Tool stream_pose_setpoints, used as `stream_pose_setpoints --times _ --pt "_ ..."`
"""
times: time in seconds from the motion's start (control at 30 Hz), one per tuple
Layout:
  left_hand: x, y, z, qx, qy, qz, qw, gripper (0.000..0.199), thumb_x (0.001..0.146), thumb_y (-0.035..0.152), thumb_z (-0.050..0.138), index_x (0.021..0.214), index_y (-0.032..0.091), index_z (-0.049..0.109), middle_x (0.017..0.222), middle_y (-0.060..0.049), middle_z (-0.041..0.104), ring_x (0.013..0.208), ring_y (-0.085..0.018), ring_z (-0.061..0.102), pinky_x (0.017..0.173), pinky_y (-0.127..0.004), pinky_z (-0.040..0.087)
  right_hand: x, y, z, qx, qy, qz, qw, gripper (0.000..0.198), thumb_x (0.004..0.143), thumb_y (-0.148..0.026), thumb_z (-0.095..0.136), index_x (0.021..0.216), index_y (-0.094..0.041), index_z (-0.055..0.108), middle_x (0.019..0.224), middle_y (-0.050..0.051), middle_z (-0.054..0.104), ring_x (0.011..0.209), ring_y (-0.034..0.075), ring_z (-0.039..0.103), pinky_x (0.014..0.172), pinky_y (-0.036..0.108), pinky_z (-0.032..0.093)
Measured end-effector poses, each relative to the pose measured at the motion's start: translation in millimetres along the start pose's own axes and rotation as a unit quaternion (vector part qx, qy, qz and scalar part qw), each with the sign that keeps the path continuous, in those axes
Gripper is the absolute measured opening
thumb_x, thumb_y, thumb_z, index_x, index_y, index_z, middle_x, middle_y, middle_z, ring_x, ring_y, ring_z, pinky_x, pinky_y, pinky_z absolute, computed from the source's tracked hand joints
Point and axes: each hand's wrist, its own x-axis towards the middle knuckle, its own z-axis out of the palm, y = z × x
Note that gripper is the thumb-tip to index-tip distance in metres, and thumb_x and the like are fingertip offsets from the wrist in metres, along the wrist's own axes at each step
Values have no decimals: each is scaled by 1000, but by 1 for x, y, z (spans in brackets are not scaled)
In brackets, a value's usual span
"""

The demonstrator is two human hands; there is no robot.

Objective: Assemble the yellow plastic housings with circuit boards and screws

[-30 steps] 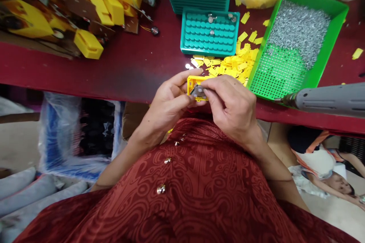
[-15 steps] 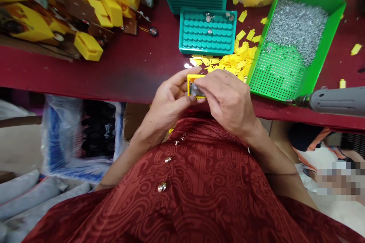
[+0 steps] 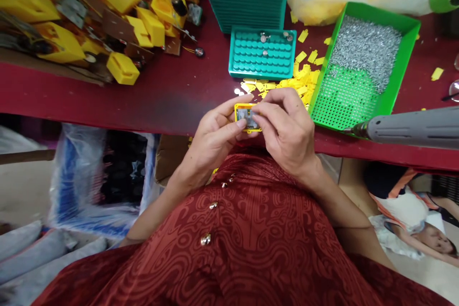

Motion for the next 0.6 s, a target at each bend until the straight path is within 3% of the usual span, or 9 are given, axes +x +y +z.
stream_pose_setpoints --times 0.3,0.43,0.6 --pt "0 3 3 -9 0 -40 999 52 87 30 79 137 18 69 122 -8 79 107 -22 78 92 -37 69 -2 5 0 -3 -20 -11 1000 10 100 -17 71 100 -24 79 98 4 71 90 16 69 77 33 58" --pt "0 2 4 -13 7 -40 999 52 86 29 78 135 17 69 122 -8 80 111 -24 77 92 -37 69 -3 7 2 -8 -32 -19 999 11 100 -17 69 100 -24 78 97 4 68 90 16 66 77 33 56" --pt "1 1 7 8 32 -20 999 49 85 25 77 132 17 71 126 -7 81 109 -23 77 86 -33 69 -4 8 14 -41 4 -42 998 10 98 -15 70 94 -22 74 93 4 65 88 17 61 75 33 53"
